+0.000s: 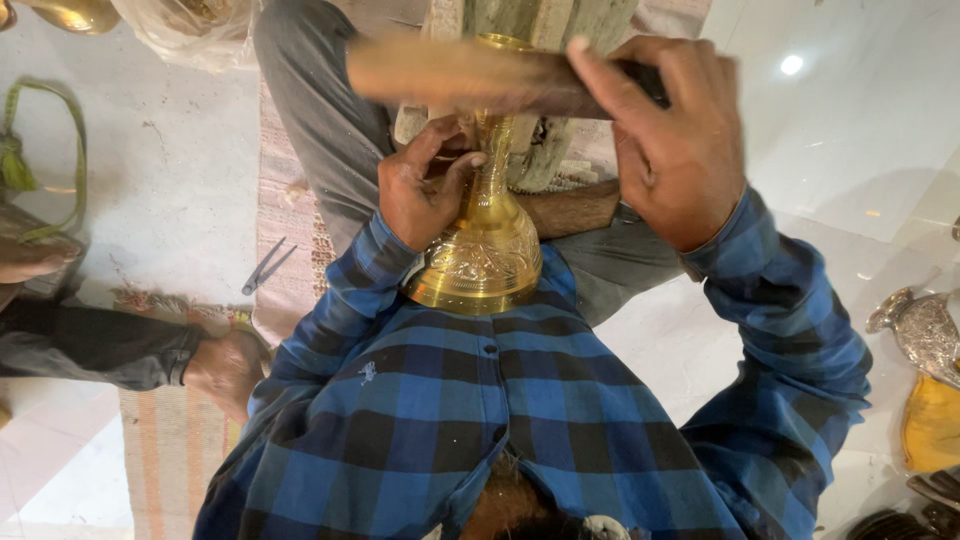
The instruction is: The person sits cross-legged on the floor holding a brass vase against a wooden support and engraves decorative patterns into it. They hold a chisel against the surface with one hand and strike it with a wooden mallet held in the other hand, repositioning the chisel repeatedly to work different areas of the engraved design.
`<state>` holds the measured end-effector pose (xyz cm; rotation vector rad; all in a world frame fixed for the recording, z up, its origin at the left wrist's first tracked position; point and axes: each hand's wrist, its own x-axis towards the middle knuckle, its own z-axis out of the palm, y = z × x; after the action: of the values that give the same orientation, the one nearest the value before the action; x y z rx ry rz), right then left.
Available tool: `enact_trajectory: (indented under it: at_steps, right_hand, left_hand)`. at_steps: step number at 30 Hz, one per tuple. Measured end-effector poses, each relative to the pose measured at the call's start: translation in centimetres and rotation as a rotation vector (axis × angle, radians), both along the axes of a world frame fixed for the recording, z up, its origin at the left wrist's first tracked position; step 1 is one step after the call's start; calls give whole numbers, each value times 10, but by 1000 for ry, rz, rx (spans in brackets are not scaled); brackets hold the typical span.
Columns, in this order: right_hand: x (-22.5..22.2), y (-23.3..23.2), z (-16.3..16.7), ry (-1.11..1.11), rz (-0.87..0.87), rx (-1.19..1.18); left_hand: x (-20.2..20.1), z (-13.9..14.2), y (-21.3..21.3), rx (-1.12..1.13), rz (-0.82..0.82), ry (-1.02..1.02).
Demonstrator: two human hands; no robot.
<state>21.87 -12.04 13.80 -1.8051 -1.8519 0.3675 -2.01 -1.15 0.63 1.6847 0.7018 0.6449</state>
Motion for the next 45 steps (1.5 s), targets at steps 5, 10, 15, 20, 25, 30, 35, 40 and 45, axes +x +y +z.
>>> enact_trajectory:
  at_steps: [5, 10, 15, 20, 25, 30, 35, 40, 45]
  right_hand:
    - [-4, -4, -9, -478, 28, 22]
    - [-11, -20, -18, 58, -137, 65]
    - [-19, -42, -37, -334, -207, -8]
    - [-25, -64, -67, 30, -391, -42]
    - [-30, -74, -88, 154, -459, 6]
    - [-22, -77, -89, -200, -441, -33]
    - [-20, -73, -79, 266, -482, 44]
    - [-14, -73, -75, -269, -320, -62]
    - [-20, -76, -85, 161, -403, 36]
  left_hand:
    - [1, 5, 0, 11, 5, 8]
    - [-5, 9, -1, 89, -47, -15]
    - [-4, 6, 3, 208, -52, 4]
    - [7, 6, 24, 157, -216, -76]
    - [17, 16, 36, 326, -320, 1]
    - [19, 19, 38, 349, -335, 22]
    - [20, 17, 38, 366, -335, 18]
    - [22, 20, 39, 425, -372, 44]
    - [25, 23, 45, 435, -460, 133]
